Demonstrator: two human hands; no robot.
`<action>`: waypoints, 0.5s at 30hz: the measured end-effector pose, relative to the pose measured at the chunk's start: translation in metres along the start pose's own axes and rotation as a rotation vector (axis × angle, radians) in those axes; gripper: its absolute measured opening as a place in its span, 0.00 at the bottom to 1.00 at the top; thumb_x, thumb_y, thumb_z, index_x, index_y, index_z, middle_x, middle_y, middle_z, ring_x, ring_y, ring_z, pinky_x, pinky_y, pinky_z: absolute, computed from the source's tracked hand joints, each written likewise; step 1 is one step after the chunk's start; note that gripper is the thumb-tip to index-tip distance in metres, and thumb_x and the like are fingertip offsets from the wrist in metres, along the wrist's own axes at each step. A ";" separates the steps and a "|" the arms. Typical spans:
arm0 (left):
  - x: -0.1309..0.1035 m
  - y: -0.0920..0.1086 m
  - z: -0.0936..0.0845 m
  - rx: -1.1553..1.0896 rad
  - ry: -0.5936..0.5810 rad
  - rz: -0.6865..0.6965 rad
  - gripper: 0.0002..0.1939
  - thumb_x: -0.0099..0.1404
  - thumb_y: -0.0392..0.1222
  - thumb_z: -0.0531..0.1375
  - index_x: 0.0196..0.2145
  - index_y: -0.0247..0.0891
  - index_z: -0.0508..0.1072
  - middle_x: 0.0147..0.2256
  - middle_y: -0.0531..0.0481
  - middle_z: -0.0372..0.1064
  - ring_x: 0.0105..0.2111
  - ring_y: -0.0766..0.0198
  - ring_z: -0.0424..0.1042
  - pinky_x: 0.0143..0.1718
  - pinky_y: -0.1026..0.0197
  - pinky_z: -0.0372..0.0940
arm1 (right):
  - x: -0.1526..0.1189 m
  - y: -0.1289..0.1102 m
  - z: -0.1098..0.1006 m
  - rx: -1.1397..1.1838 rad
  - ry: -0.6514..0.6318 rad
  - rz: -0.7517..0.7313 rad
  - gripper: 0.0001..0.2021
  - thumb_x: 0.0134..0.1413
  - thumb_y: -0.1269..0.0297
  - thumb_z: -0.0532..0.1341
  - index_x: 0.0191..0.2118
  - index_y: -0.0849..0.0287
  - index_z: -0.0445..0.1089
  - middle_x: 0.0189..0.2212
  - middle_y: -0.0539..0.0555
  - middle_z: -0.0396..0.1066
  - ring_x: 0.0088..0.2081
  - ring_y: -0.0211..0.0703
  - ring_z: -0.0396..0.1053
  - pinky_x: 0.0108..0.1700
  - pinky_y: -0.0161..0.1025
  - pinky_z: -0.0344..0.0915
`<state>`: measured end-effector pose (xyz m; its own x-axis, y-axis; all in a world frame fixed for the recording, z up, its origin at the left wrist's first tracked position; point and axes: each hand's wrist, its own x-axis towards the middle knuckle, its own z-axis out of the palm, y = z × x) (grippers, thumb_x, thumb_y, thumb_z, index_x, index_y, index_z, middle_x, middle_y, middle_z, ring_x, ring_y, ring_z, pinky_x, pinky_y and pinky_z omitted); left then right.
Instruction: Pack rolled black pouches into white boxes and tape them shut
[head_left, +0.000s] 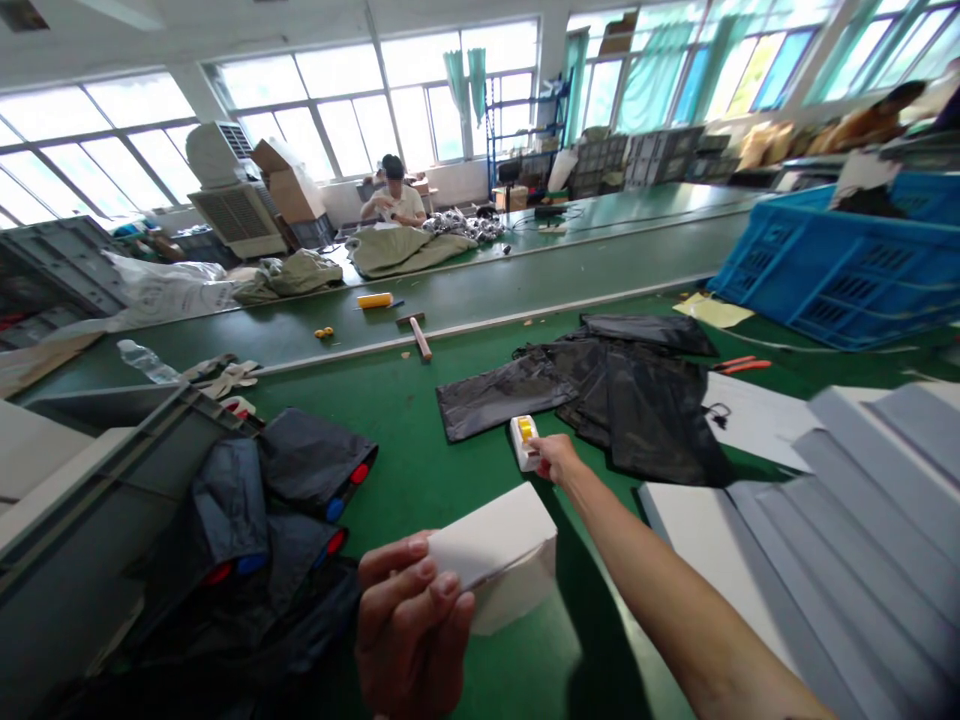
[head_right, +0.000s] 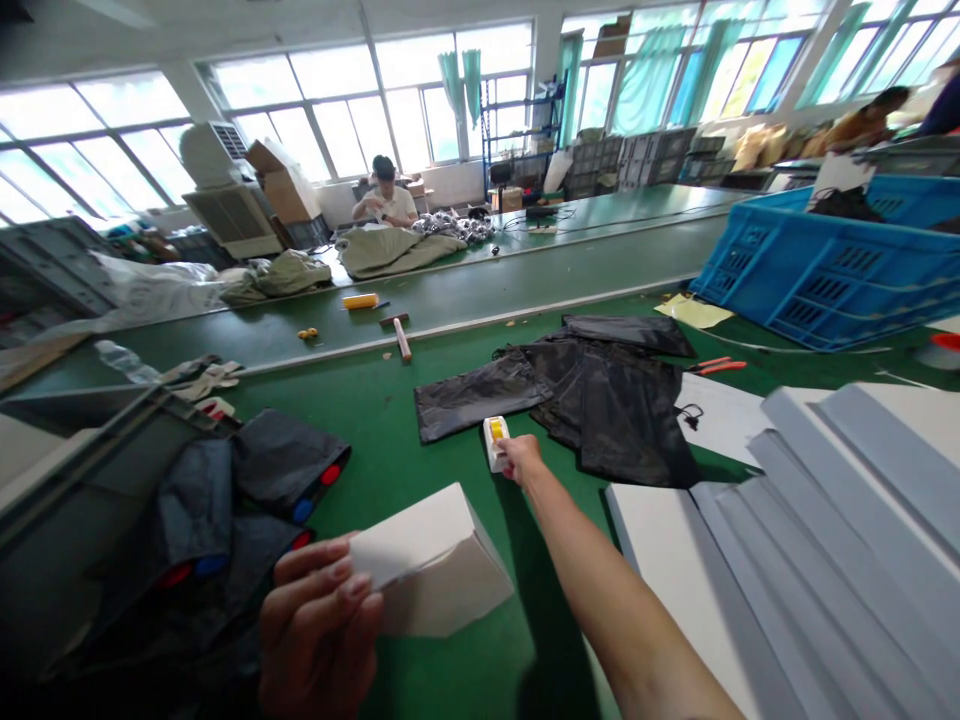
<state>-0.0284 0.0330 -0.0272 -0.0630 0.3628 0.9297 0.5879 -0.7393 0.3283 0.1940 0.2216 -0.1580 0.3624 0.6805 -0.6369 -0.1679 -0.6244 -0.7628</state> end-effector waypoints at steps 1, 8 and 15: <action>0.000 -0.001 0.000 0.002 0.000 -0.001 0.07 0.56 0.29 0.63 0.33 0.38 0.73 0.34 0.51 0.66 0.39 0.58 0.71 0.37 0.53 0.72 | 0.001 -0.002 0.002 0.017 -0.009 0.043 0.11 0.63 0.60 0.60 0.45 0.63 0.68 0.37 0.52 0.70 0.32 0.36 0.69 0.32 0.36 0.71; 0.002 -0.006 0.000 0.002 0.012 -0.011 0.06 0.57 0.30 0.63 0.33 0.38 0.73 0.33 0.51 0.66 0.38 0.58 0.72 0.36 0.54 0.71 | -0.008 0.010 0.001 0.232 -0.043 -0.026 0.13 0.63 0.60 0.60 0.48 0.62 0.68 0.42 0.54 0.70 0.37 0.39 0.71 0.37 0.40 0.72; 0.002 -0.009 0.001 -0.001 0.021 -0.009 0.05 0.57 0.31 0.64 0.32 0.38 0.73 0.32 0.51 0.66 0.37 0.59 0.72 0.35 0.55 0.70 | -0.015 0.044 0.003 0.266 -0.040 -0.111 0.10 0.63 0.62 0.60 0.44 0.63 0.69 0.38 0.52 0.70 0.34 0.37 0.70 0.34 0.37 0.71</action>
<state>-0.0330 0.0415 -0.0282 -0.0857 0.3575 0.9300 0.5868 -0.7363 0.3371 0.1787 0.1847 -0.1819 0.3569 0.7569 -0.5475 -0.3660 -0.4260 -0.8274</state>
